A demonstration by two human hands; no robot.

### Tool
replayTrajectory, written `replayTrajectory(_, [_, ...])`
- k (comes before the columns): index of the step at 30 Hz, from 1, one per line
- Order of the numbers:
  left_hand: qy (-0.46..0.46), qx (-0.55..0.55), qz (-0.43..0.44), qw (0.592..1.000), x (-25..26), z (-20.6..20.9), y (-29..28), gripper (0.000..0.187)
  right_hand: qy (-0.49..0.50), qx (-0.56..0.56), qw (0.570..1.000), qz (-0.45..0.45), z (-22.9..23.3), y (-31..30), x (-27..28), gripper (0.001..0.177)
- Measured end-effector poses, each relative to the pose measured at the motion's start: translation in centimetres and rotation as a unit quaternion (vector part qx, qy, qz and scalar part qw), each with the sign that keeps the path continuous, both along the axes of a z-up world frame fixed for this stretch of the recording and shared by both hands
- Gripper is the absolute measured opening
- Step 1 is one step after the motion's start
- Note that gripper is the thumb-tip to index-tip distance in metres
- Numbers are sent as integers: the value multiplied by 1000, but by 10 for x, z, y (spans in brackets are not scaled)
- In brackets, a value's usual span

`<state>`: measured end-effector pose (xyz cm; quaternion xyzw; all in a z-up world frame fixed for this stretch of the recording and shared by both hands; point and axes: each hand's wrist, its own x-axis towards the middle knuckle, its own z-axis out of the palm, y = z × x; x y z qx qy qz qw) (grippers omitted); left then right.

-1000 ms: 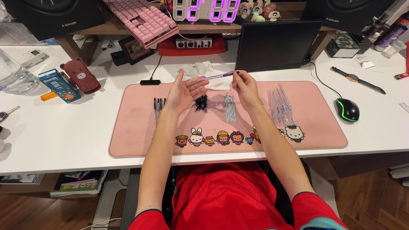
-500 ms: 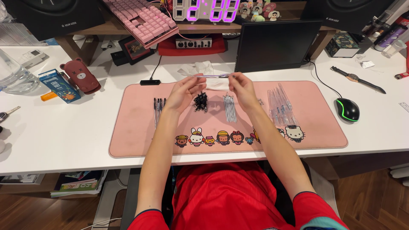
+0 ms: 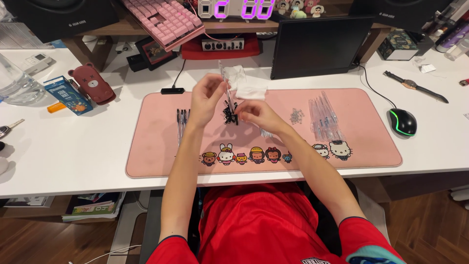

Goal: The person is cleaning individual pens with a tissue and organizing them into neat rows on a desk mat.

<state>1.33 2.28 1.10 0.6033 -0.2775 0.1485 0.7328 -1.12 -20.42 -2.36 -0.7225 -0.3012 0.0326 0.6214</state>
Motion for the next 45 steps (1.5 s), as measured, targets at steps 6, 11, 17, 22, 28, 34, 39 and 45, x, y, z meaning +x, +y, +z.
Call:
replayTrajectory(6, [-164, 186, 213, 945, -35, 24, 30, 8, -11, 30, 999, -36, -7, -7, 12, 23])
replayTrajectory(11, [-222, 294, 276, 888, -54, 9, 81, 16, 9, 51, 998, -27, -10, -8, 15, 22])
replayTrajectory(17, [-233, 442, 324, 804, -57, -39, 148, 15, -2, 26, 1000, -16, -5, 0, 6, 21])
replayTrajectory(22, [-196, 512, 316, 774, -62, -55, 165, 13, -9, -16, 1000, -19, 1, 6, -6, 20])
replayTrajectory(28, [-54, 557, 258, 788, -62, -64, 169, 16, -24, -47, 998, -30, 13, 10, -15, 17])
replayTrajectory(34, [-27, 522, 284, 804, -72, -45, 159, 23, -41, -52, 997, -42, 9, 8, -11, 17])
replayTrajectory(39, [-21, 585, 302, 753, -57, -77, 177, 21, -44, -42, 997, -54, 9, 7, -12, 15])
replayTrajectory(45, [38, 576, 231, 783, -78, -42, 157, 22, -185, -60, 968, -156, 23, -12, -25, 15])
